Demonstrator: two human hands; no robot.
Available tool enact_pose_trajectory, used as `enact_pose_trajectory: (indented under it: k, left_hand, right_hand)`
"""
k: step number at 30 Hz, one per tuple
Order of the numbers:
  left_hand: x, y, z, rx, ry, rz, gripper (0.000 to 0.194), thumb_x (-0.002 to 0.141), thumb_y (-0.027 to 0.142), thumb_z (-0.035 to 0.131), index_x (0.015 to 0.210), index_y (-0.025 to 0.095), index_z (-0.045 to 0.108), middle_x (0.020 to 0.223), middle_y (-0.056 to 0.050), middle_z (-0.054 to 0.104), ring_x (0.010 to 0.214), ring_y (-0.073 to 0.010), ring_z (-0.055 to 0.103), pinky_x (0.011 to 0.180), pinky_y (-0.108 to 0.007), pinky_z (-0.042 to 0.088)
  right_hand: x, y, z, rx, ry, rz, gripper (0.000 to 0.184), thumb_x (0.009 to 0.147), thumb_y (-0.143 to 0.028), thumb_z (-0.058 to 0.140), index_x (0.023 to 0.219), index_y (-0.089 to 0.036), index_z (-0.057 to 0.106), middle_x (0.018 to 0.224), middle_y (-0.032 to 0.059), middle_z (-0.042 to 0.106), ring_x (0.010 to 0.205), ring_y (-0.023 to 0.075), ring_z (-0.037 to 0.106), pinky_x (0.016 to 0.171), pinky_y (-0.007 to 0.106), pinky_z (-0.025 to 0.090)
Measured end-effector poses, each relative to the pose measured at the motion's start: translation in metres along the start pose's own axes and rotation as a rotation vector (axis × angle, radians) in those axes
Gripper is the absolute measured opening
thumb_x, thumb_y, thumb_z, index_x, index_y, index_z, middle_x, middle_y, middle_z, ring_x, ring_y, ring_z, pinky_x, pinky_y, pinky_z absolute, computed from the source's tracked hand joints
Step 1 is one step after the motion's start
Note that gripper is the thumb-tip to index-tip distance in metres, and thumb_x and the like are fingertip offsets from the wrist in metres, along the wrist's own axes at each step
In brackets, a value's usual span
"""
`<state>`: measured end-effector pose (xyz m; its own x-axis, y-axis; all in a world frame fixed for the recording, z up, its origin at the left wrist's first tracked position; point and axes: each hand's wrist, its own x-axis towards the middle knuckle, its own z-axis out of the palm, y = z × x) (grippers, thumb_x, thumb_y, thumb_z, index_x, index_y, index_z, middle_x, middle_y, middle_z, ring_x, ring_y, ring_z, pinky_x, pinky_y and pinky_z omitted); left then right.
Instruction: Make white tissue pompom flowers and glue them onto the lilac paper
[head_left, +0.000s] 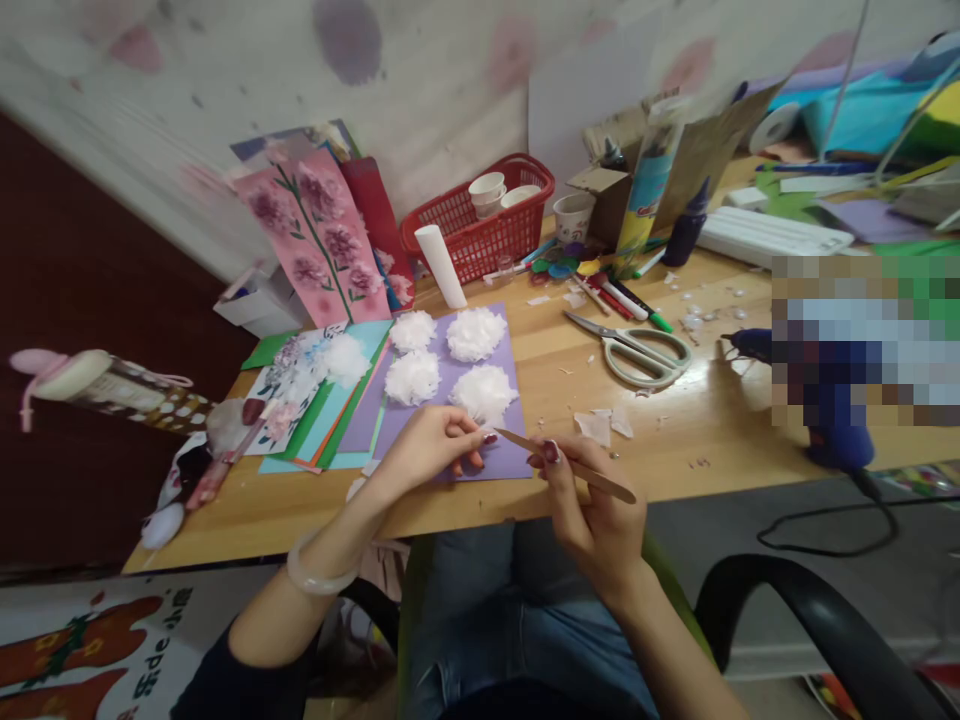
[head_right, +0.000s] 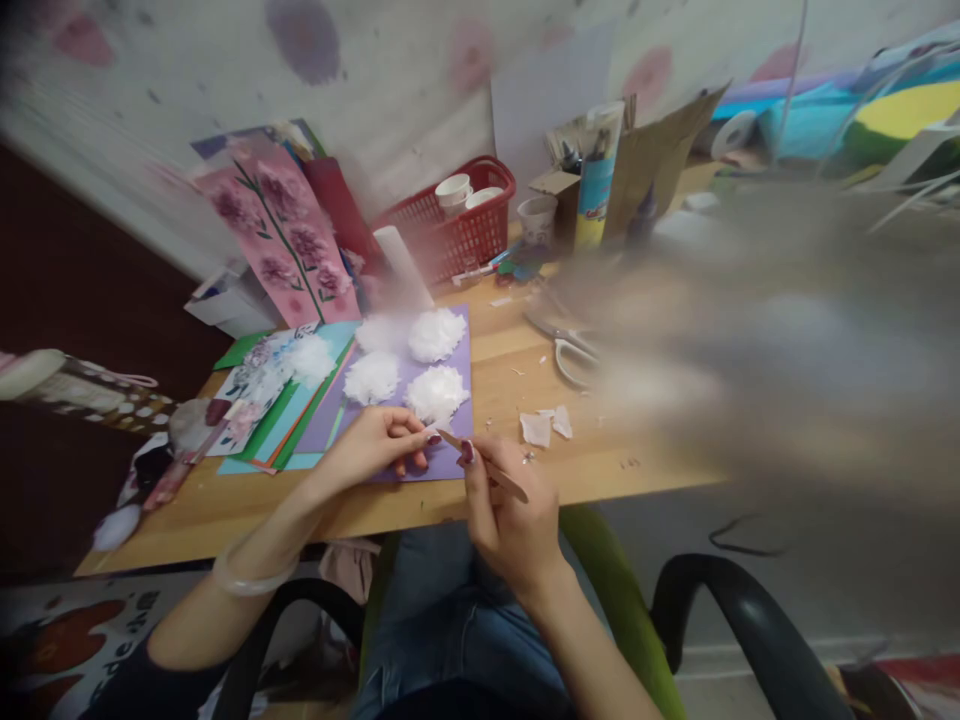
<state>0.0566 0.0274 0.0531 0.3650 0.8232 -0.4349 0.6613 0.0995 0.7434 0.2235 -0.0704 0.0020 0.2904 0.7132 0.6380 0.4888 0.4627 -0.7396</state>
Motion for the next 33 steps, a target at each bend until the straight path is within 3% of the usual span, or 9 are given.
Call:
enact_pose_trajectory:
  k: [9,16,23,27,33]
  left_hand:
    - [0.005,0.004,0.001,0.036,0.124,-0.014,0.026,0.083,0.041,0.066,0.072,0.017,0.064,0.062,-0.003,0.071,0.043,-0.0093,0.054,0.046,-0.023,0.04]
    - [-0.002,-0.019,-0.006,0.289,0.316,0.099,0.029,0.075,0.042,0.076,0.074,0.021,0.055,0.06,0.003,0.062,0.056,-0.0143,0.056,0.055,-0.027,0.036]
    - [0.002,-0.037,-0.012,0.384,0.242,0.161,0.031,0.08,0.047,0.072,0.081,0.022,0.052,0.066,0.004,0.057,0.061,-0.0153,0.052,0.059,-0.028,0.033]
    - [0.003,-0.037,-0.012,0.402,0.229,0.158,0.033,0.081,0.048,0.072,0.079,0.022,0.052,0.064,0.004,0.056,0.059,-0.0145,0.05,0.057,-0.029,0.031]
    - [0.005,-0.037,-0.012,0.407,0.229,0.141,0.036,0.08,0.051,0.072,0.075,0.022,0.053,0.063,0.003,0.058,0.057,-0.0143,0.05,0.055,-0.029,0.029]
  right_hand:
    - [0.012,0.005,0.016,-0.091,-0.072,-0.021,0.014,0.099,-0.016,0.048,0.097,-0.016,0.062,0.077,0.0054,0.072,0.065,0.0159,0.07,0.059,0.026,0.052]
    - [0.015,0.007,0.021,-0.132,-0.134,-0.016,0.016,0.1,-0.017,0.046,0.102,-0.016,0.062,0.084,0.0077,0.074,0.072,0.0172,0.072,0.062,0.027,0.053]
    - [0.021,0.0,0.029,-0.34,-0.165,-0.093,0.022,0.1,-0.019,0.042,0.088,-0.019,0.06,0.065,0.0037,0.065,0.055,0.0166,0.059,0.052,0.028,0.041]
    - [0.02,0.002,0.031,-0.239,-0.154,-0.044,0.019,0.099,-0.017,0.044,0.09,-0.018,0.06,0.07,0.0047,0.068,0.061,0.0167,0.065,0.056,0.028,0.046]
    - [0.011,0.003,0.023,-0.125,0.001,0.086,0.014,0.099,-0.02,0.049,0.093,-0.019,0.062,0.071,0.0015,0.071,0.061,0.0144,0.069,0.056,0.025,0.05]
